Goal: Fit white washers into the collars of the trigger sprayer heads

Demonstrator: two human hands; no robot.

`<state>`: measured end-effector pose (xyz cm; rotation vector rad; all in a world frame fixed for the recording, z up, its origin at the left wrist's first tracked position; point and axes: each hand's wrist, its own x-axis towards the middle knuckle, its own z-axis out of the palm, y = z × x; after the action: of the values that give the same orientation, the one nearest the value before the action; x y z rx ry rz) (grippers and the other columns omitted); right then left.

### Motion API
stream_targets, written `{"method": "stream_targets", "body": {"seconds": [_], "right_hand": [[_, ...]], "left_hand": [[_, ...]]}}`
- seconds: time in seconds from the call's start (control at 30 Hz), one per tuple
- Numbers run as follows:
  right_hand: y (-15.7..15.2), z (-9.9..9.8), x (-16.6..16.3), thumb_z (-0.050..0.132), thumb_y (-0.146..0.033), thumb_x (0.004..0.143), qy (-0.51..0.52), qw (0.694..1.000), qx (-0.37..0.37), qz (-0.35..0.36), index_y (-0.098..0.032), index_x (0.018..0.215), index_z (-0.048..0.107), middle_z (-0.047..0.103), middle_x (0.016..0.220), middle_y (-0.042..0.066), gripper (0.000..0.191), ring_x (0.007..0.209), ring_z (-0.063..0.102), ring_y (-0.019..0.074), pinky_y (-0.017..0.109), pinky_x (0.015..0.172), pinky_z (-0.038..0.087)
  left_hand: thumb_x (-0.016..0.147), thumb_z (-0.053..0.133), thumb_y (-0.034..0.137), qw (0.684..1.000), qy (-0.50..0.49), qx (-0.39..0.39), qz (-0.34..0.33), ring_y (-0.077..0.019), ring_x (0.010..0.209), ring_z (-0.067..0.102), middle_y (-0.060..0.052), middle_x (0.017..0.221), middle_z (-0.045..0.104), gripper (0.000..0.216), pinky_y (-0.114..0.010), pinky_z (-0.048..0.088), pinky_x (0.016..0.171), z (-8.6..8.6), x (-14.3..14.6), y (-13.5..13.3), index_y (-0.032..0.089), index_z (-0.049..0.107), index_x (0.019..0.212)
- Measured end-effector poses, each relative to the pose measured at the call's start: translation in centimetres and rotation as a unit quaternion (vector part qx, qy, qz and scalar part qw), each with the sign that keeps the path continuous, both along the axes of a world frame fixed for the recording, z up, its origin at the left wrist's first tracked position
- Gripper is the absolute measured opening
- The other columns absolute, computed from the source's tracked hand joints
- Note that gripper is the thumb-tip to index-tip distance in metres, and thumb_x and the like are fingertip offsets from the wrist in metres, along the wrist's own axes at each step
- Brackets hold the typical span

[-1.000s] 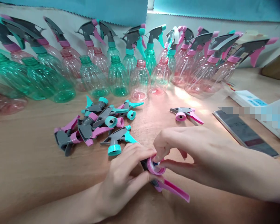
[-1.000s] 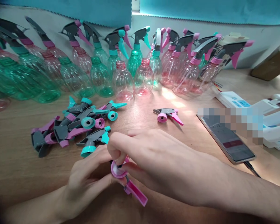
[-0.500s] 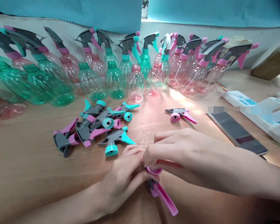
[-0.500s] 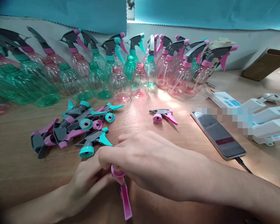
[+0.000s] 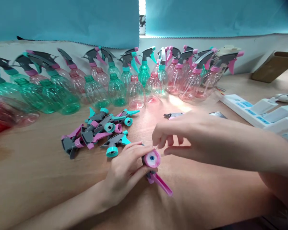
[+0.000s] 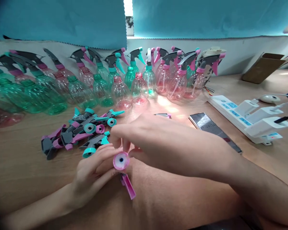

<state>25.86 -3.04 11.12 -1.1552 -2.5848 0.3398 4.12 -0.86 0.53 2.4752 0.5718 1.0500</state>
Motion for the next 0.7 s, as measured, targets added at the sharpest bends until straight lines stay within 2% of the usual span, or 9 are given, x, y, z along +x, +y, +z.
{"method": "stream_targets", "body": {"seconds": [0.1, 0.23, 0.33, 0.43, 0.57, 0.7], "right_hand": [[0.1, 1.2, 1.0, 0.059, -0.02, 0.082, 0.027, 0.998, 0.047, -0.014, -0.025, 0.083, 0.062, 0.064, 0.073, -0.006, 0.006, 0.059, 0.055, 0.0075, 0.021, 0.05, 0.034], [0.2, 2.7, 2.5, 0.062, -0.029, 0.08, 0.048, 0.993, 0.08, -0.076, -0.028, 0.083, 0.063, 0.067, 0.076, -0.007, 0.003, 0.063, 0.062, 0.0118, 0.023, 0.048, 0.043], [0.2, 3.3, 3.4, 0.061, -0.034, 0.082, 0.09, 0.982, 0.114, -0.123, -0.028, 0.084, 0.062, 0.069, 0.083, -0.004, 0.007, 0.07, 0.064, 0.0146, 0.027, 0.057, 0.051], [0.3, 3.5, 4.0, 0.062, -0.029, 0.082, 0.121, 0.973, 0.133, -0.148, -0.025, 0.087, 0.061, 0.069, 0.09, 0.0, 0.006, 0.078, 0.064, 0.0166, 0.031, 0.067, 0.054], [0.5, 3.6, 4.7, 0.063, -0.029, 0.081, 0.112, 0.967, 0.161, -0.163, -0.024, 0.09, 0.062, 0.067, 0.092, 0.0, 0.01, 0.081, 0.064, 0.0176, 0.032, 0.068, 0.054], [0.9, 3.4, 5.2, 0.062, -0.035, 0.081, 0.07, 0.97, 0.162, -0.168, -0.024, 0.091, 0.062, 0.067, 0.089, 0.0, 0.015, 0.077, 0.063, 0.0176, 0.032, 0.064, 0.052]], "left_hand": [[0.085, 0.063, 0.02, 0.999, 0.01, -0.015, 0.032, -0.0194, 0.098, 0.063, -0.005, 0.103, 0.068, 0.03, -0.032, 0.047, 0.09, 0.6, 0.9, 0.1, 0.02, 0.054, 0.113], [0.082, 0.063, 0.02, 0.99, 0.047, -0.099, 0.087, -0.018, 0.088, 0.064, -0.002, 0.096, 0.066, 0.022, -0.029, 0.049, 0.077, 1.8, 3.4, 1.2, 0.02, 0.055, 0.103], [0.078, 0.064, 0.015, 0.978, 0.044, -0.175, 0.108, -0.0201, 0.092, 0.062, -0.003, 0.098, 0.064, 0.025, -0.032, 0.049, 0.078, 2.7, 6.3, 2.6, 0.018, 0.055, 0.102], [0.078, 0.064, 0.013, 0.981, 0.012, -0.172, 0.09, -0.0199, 0.091, 0.059, -0.004, 0.095, 0.062, 0.021, -0.034, 0.049, 0.081, 3.0, 9.2, 3.7, 0.016, 0.056, 0.098], [0.079, 0.067, 0.014, 0.988, 0.016, -0.14, 0.062, -0.0189, 0.09, 0.057, -0.005, 0.097, 0.056, 0.016, -0.034, 0.05, 0.083, 1.7, 11.6, 3.3, 0.016, 0.058, 0.092], [0.079, 0.067, 0.012, 0.991, 0.06, -0.122, 0.022, -0.0203, 0.1, 0.058, -0.008, 0.108, 0.053, 0.02, -0.035, 0.051, 0.088, -0.6, 12.0, 2.2, 0.017, 0.058, 0.097]]}}
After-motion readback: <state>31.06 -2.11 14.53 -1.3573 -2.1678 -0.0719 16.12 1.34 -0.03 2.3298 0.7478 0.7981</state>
